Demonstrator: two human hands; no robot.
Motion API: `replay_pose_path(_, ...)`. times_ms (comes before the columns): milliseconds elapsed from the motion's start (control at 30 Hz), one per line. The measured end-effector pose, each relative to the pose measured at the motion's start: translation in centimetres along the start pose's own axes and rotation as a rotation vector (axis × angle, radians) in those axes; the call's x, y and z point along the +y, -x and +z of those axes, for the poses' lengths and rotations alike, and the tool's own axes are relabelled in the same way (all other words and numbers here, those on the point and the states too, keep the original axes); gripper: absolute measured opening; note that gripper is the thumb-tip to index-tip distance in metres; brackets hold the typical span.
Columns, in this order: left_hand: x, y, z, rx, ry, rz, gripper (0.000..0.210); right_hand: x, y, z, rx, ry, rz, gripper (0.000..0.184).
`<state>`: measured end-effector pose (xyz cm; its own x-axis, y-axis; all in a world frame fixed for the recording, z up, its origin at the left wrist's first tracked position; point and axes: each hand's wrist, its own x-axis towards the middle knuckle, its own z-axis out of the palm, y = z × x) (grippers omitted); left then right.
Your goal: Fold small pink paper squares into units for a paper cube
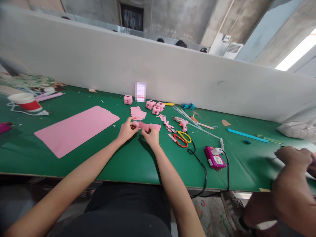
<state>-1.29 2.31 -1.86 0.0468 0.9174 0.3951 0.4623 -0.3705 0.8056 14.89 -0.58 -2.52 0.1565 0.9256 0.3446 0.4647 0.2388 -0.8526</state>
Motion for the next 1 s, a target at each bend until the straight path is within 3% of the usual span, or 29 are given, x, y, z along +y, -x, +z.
replay_pose_path(167,-1.0,-0.7,-1.0,0.151,0.051,-0.052,0.041,0.0,-0.4,-0.7,0.038,-0.129,0.097,0.024)
replay_pose_path(233,-0.9,-0.7,-0.9,0.112,0.200,-0.089,0.046,0.1,-0.5,-0.8,0.019,-0.191,0.119,0.029)
replay_pose_path(367,-0.2,-0.4,-0.1,-0.101,0.392,-0.076,0.063,0.2,-0.5,-0.5,-0.084,-0.259,0.099,0.036)
replay_pose_path(633,-0.3,0.1,-0.1,-0.187,0.233,0.020,0.053,1.0,-0.4,-0.2,-0.072,-0.026,-0.012,0.026)
replay_pose_path(1000,0.0,0.3,0.0,-0.146,0.055,0.078,0.044,0.4,-0.6,-0.8,-0.038,0.116,-0.045,0.021)
